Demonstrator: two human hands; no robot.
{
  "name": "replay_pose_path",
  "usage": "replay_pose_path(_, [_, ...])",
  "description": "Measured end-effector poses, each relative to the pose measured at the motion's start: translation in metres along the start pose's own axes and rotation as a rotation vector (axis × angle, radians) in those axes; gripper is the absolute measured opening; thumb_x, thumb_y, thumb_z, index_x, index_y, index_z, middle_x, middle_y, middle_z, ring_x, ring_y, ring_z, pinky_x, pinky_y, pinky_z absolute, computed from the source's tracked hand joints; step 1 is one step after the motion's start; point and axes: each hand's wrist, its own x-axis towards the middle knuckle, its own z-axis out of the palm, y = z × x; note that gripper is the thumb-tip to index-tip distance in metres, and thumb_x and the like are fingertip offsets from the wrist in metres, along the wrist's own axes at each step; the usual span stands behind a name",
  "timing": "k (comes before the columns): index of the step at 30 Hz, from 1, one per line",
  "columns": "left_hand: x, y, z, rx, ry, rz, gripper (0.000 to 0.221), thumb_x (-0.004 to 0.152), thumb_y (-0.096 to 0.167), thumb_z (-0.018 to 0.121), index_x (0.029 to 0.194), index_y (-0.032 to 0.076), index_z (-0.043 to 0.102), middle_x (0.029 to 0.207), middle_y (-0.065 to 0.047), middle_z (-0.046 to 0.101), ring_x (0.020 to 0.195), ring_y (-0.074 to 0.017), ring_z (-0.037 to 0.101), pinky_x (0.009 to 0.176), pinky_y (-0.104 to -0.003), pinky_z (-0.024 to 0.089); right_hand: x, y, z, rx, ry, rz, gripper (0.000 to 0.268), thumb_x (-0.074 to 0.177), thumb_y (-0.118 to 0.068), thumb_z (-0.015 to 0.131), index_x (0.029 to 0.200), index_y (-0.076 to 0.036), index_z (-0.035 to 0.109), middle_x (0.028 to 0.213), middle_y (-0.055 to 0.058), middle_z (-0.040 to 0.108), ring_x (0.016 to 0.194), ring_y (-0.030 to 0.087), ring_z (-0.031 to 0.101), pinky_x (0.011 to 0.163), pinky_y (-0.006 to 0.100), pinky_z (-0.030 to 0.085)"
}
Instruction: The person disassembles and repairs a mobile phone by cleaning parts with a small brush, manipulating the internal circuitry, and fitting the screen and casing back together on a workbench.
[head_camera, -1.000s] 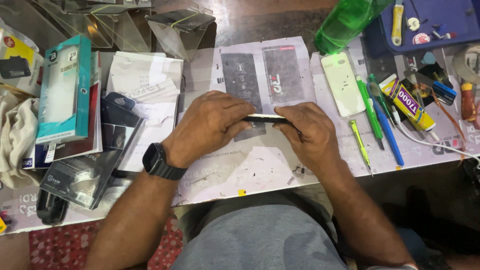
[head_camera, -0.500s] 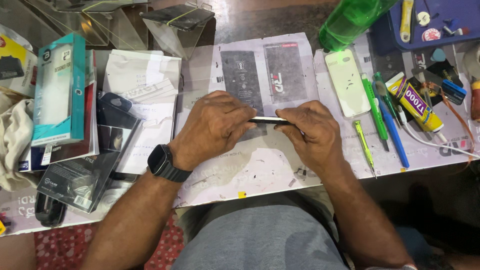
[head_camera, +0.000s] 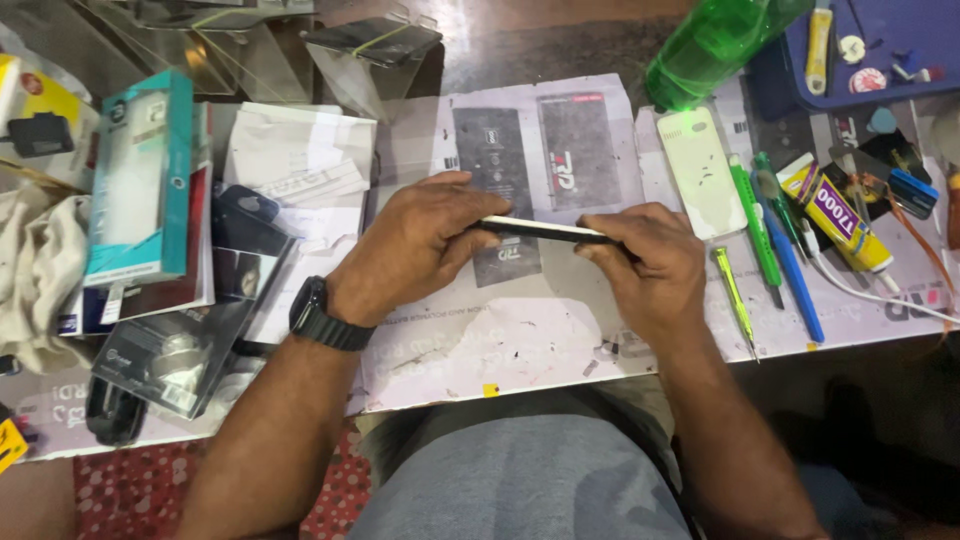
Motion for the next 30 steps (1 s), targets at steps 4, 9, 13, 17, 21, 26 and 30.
replay_pose_path(4, [-0.0004, -0.0004, 0.0028, -0.019, 0.016, 0.065, 0.030, 0.091, 0.016, 0.078, 0.117, 0.001, 0.071, 0.108, -0.014, 0.075, 0.099, -0.0286, 0.074, 0.111, -0.046, 0.051, 0.0000, -0.0016, -0.0032, -0.066, -0.004, -0.026, 0.031, 0.080, -0.010, 0.088, 0.109, -0.007, 0.077, 0.092, 0.003, 0.076, 0.085, 0.017, 0.068, 0.079, 0.031, 0.049])
replay_pose_path(9, [-0.0021, 0.0019, 0.0015, -0.061, 0.045, 0.038, 0.024, 0.093, 0.013, 0.077, 0.113, 0.002, 0.071, 0.105, -0.012, 0.076, 0.098, -0.0273, 0.075, 0.109, -0.046, 0.054, 0.0005, -0.0014, -0.0018, -0.043, 0.022, -0.108, 0.029, 0.080, -0.007, 0.088, 0.107, -0.006, 0.077, 0.094, 0.003, 0.077, 0.085, 0.016, 0.068, 0.079, 0.032, 0.047])
replay_pose_path(13, [-0.0019, 0.0015, -0.0029, -0.118, 0.084, 0.063, 0.021, 0.094, 0.012, 0.075, 0.112, 0.003, 0.071, 0.110, -0.012, 0.077, 0.101, -0.0276, 0.076, 0.110, -0.047, 0.055, 0.0000, -0.0010, -0.0045, 0.144, 0.054, -0.065, 0.031, 0.080, -0.007, 0.088, 0.107, -0.005, 0.074, 0.098, 0.006, 0.077, 0.086, 0.015, 0.068, 0.075, 0.028, 0.050])
replay_pose_path(17, [-0.0008, 0.0043, -0.0023, -0.169, 0.096, 0.013, 0.020, 0.095, 0.012, 0.075, 0.113, 0.003, 0.071, 0.111, -0.011, 0.077, 0.104, -0.0263, 0.077, 0.112, -0.048, 0.055, -0.0009, -0.0008, -0.0083, 0.301, 0.059, -0.050, 0.031, 0.084, -0.003, 0.085, 0.112, -0.003, 0.072, 0.104, 0.009, 0.077, 0.094, 0.017, 0.070, 0.076, 0.027, 0.056])
replay_pose_path(21, [-0.0002, 0.0056, -0.0019, -0.186, 0.089, -0.003, 0.021, 0.095, 0.013, 0.074, 0.113, 0.003, 0.071, 0.110, -0.011, 0.077, 0.105, -0.0261, 0.077, 0.112, -0.048, 0.055, 0.0000, -0.0003, -0.0082, 0.229, 0.086, -0.127, 0.031, 0.084, -0.003, 0.086, 0.111, -0.003, 0.072, 0.102, 0.008, 0.078, 0.091, 0.016, 0.070, 0.078, 0.028, 0.053])
replay_pose_path(26, [0.0002, 0.0058, -0.0009, -0.180, 0.093, 0.009, 0.021, 0.096, 0.014, 0.074, 0.113, 0.003, 0.071, 0.111, -0.011, 0.077, 0.105, -0.0256, 0.077, 0.111, -0.047, 0.055, 0.0002, -0.0023, -0.0085, 0.179, 0.102, -0.154, 0.028, 0.085, -0.006, 0.085, 0.110, -0.004, 0.072, 0.101, 0.007, 0.078, 0.087, 0.016, 0.070, 0.078, 0.029, 0.051])
replay_pose_path(30, [0.0002, 0.0070, -0.0005, -0.170, 0.090, 0.033, 0.020, 0.096, 0.015, 0.073, 0.113, 0.004, 0.071, 0.109, -0.011, 0.077, 0.102, -0.0259, 0.077, 0.110, -0.047, 0.056, -0.0027, 0.0010, -0.0085, 0.155, 0.098, -0.158, 0.027, 0.085, -0.006, 0.085, 0.108, -0.004, 0.072, 0.100, 0.008, 0.078, 0.086, 0.016, 0.070, 0.077, 0.029, 0.051])
